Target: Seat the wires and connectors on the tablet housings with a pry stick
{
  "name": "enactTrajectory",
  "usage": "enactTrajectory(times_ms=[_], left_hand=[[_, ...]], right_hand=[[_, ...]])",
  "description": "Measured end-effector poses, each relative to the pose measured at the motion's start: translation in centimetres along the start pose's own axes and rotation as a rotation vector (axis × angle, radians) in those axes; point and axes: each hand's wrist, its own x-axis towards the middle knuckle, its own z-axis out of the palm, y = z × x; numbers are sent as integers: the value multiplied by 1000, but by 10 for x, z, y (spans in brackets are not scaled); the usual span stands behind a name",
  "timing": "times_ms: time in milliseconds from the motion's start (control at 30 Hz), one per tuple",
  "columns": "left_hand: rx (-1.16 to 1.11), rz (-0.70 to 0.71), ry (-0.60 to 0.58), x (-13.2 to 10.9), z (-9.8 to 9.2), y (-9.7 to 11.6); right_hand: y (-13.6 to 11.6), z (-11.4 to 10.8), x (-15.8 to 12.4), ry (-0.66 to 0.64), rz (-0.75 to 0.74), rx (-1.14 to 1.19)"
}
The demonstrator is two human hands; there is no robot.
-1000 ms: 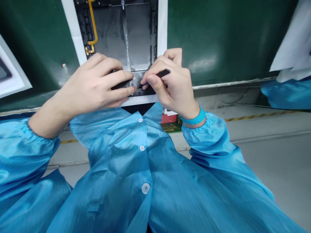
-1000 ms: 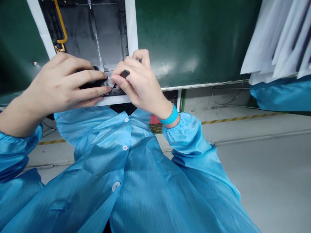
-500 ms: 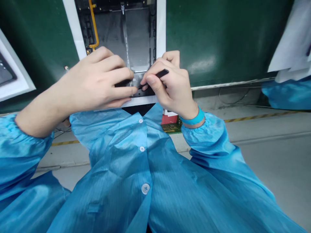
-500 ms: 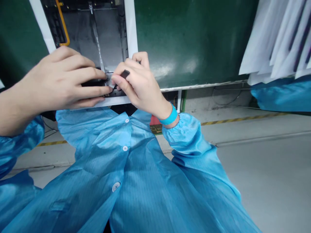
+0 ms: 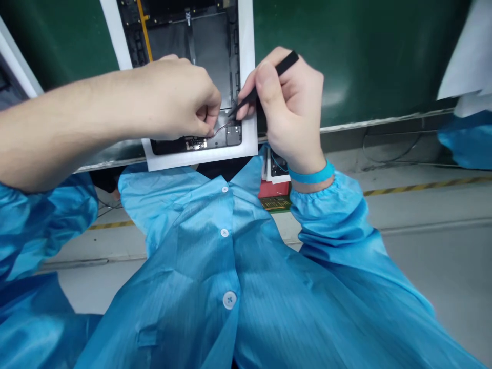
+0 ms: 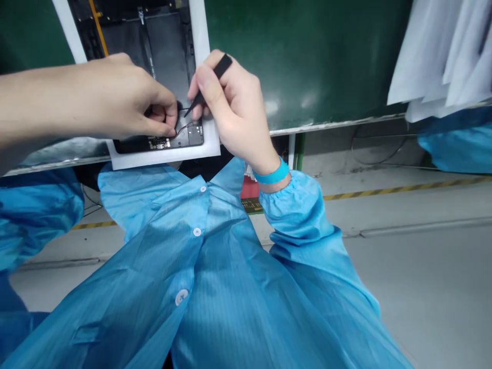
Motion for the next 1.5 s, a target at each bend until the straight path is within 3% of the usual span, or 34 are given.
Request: enactTrajectory(times_ms=[100,267,433,567,733,1000,1167,1333,1500], left_hand=[[1,62,36,0,2,-4],[10,17,17,-1,-1,-4],[36,15,5,-4,-7,-2],[102,-47,-28,-4,-17,18],[213,-245,-155,1,-29,50],[213,-82,-99,2,-23,28],[193,-153,-103,4,-22,35],[225,-235,-163,5,-23,42],[222,-220,-146,4,-21,41]], right_hand=[[-1,4,0,28,-24,84],[-3,8,0,55,-29,223],[-10,3,0,11,18,167],[-8,1,1,24,19,115],[-4,4,2,28,-30,208],[-4,8,1,60,-52,225],[0,8,1,62,-33,131],[0,10,2,86,-52,203],[1,12,4,95,-62,277]])
